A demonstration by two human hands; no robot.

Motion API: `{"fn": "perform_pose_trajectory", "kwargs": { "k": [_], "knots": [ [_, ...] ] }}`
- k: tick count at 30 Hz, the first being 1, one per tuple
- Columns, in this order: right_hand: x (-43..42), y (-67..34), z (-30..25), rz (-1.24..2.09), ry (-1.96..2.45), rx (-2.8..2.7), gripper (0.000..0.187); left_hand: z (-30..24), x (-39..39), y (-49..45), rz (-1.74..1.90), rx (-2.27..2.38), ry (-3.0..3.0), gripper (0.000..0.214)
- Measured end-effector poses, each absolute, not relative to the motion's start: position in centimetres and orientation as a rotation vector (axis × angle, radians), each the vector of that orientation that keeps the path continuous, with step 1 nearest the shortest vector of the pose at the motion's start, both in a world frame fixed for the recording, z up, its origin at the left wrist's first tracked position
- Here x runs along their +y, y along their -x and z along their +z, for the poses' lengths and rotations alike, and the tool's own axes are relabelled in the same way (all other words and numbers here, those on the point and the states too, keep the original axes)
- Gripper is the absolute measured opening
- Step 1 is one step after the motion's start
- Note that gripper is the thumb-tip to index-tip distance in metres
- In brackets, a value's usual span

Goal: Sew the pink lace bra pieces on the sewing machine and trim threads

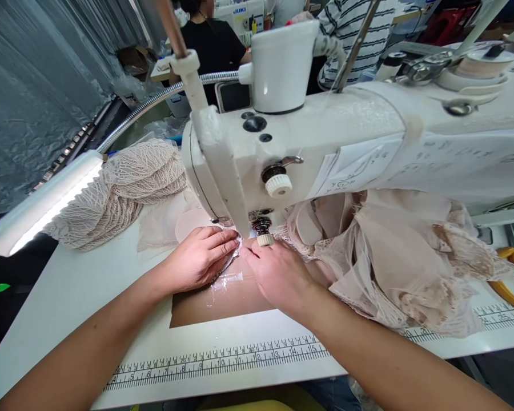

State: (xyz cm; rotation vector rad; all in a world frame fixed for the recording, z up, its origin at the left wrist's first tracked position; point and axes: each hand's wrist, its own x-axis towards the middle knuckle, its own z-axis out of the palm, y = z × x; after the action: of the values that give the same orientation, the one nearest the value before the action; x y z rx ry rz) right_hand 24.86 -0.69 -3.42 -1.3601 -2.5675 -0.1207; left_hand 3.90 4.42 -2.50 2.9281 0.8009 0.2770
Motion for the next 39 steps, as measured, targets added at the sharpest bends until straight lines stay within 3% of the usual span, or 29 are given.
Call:
{"fn": "perform_pose_trajectory", "kwargs": {
  "k": [7, 14, 24, 39],
  "knots": [
    [-0.5, -24.9, -2.8, -0.036, 1.403, -2.512, 0.040, -2.5, 4.0, -3.6, 0.269, 0.772, -2.919, 0.037],
    [-0.4, -25.0, -2.7, 0.134, 1.443, -2.384, 0.035, -2.4, 3.7, -3.7, 0.215, 0.765, -2.909, 0.040],
    [-0.3, -25.0, -2.8, -0.054, 1.364, -2.525, 0.037, -2.1, 3.8, -3.6, 0.263, 0.784, -2.875, 0.036],
    [-0.2, -24.7, -2.6, 0.006, 1.472, -2.489, 0.038, -3.2, 5.1, -3.6, 0.275, 0.852, -2.906, 0.040]
  ]
}}
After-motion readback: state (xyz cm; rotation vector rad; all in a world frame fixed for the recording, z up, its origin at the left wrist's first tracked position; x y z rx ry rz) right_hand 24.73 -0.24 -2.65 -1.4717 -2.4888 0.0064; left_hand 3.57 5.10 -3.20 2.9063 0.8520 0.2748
